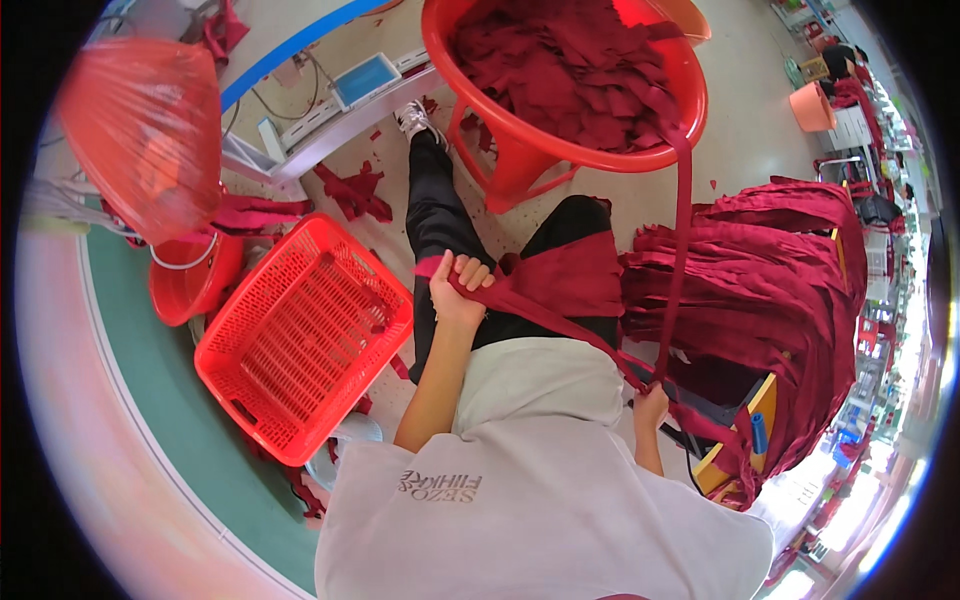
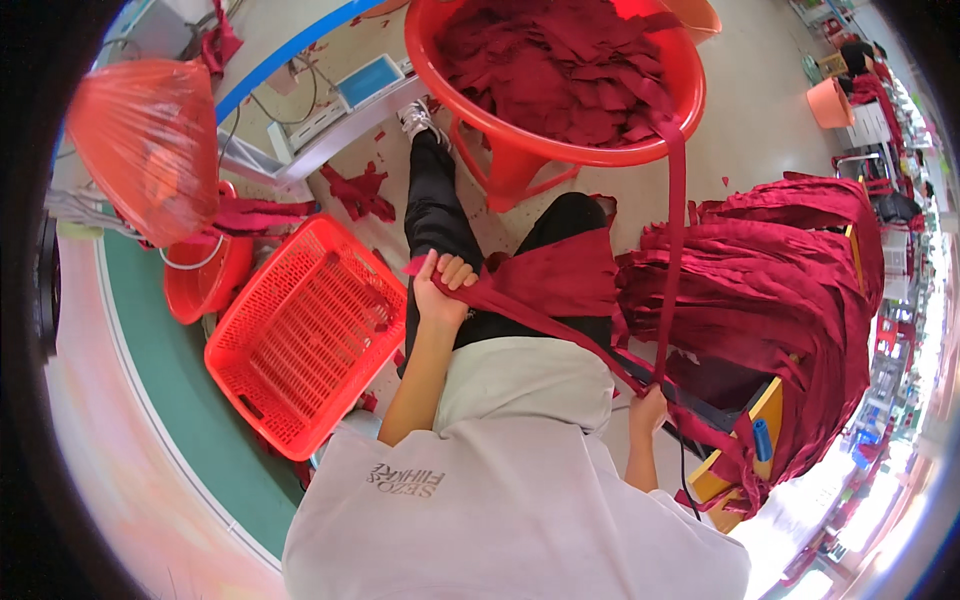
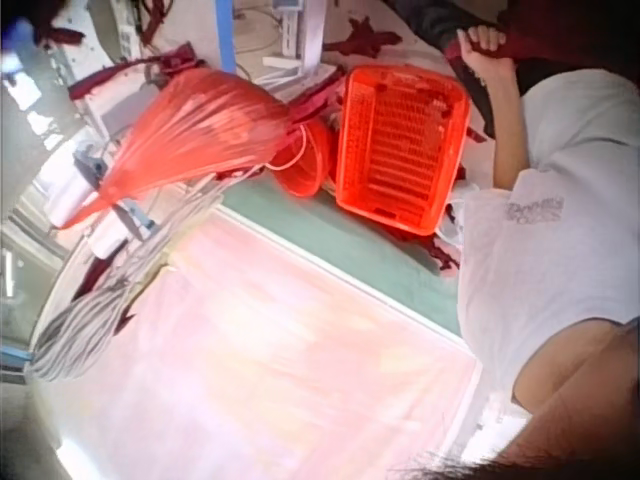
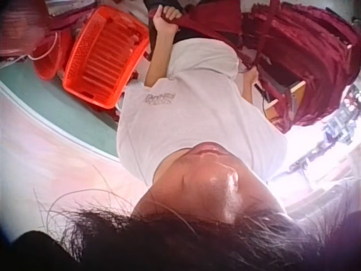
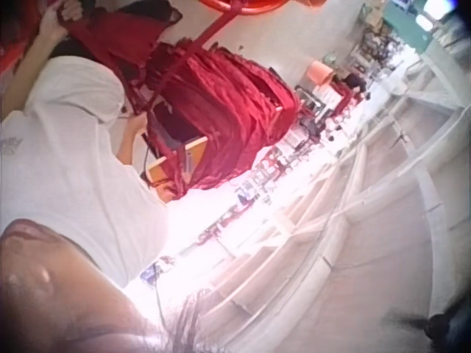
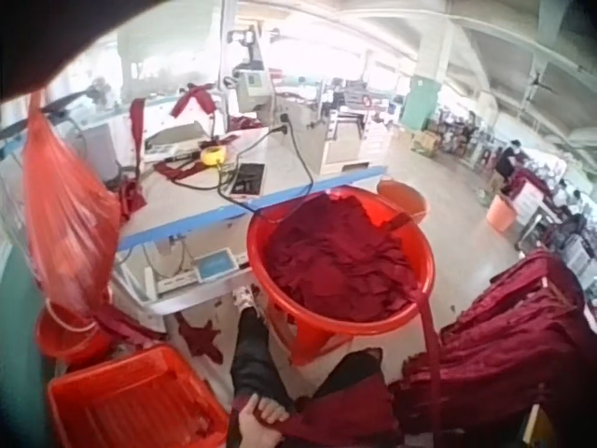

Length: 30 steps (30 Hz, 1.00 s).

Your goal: The recorder is sorting and organizing strips of red fabric on a factory floor.

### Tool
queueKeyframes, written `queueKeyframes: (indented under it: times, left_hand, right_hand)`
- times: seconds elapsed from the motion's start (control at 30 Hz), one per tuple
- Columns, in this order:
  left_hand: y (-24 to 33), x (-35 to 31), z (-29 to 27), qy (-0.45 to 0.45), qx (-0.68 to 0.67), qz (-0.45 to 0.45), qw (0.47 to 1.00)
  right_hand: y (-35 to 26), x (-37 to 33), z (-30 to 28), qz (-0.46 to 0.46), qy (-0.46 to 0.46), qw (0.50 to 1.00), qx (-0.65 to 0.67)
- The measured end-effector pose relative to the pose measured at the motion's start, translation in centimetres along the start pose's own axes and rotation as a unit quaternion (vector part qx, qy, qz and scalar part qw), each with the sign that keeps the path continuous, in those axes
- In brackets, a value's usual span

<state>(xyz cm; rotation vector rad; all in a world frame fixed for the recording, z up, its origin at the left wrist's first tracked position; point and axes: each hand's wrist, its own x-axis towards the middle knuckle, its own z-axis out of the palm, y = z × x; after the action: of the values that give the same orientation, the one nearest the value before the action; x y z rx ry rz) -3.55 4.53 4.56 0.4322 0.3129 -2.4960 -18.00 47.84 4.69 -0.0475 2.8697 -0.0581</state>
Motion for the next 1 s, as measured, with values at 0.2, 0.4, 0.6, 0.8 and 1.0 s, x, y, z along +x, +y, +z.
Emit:
queueKeyframes:
  times: [0.2, 0.4, 0.6, 0.8, 1.0]
  left_hand:
    - [0.4, 0.8, 1.4, 0.041, -0.013, 0.090, 0.995]
    - [3.1, 0.4, -1.8, -0.080, -0.058, 0.023, 0.995]
    - [3.8, 1.2, -4.6, -0.017, 0.000, 0.013, 1.000]
    - [3.2, 1.3, -4.4, 0.013, 0.034, 0.025, 0.999]
    - [3.8, 0.9, -4.8, 0.026, 0.036, 0.035, 0.998]
  right_hand:
    - [0.3, 3.1, 3.7, -0.170, -0.292, 0.930, 0.146]
    - [-16.0, 11.0, -6.5, -0.294, 0.021, 0.907, 0.302]
    - [-28.6, 19.7, -11.7, -0.277, 0.091, 0.843, 0.451]
    - [-28.8, 24.5, -10.6, -0.318, 0.220, 0.861, 0.331]
    - [-27.7, 21.6, -10.2, -0.263, 0.028, 0.877, 0.400]
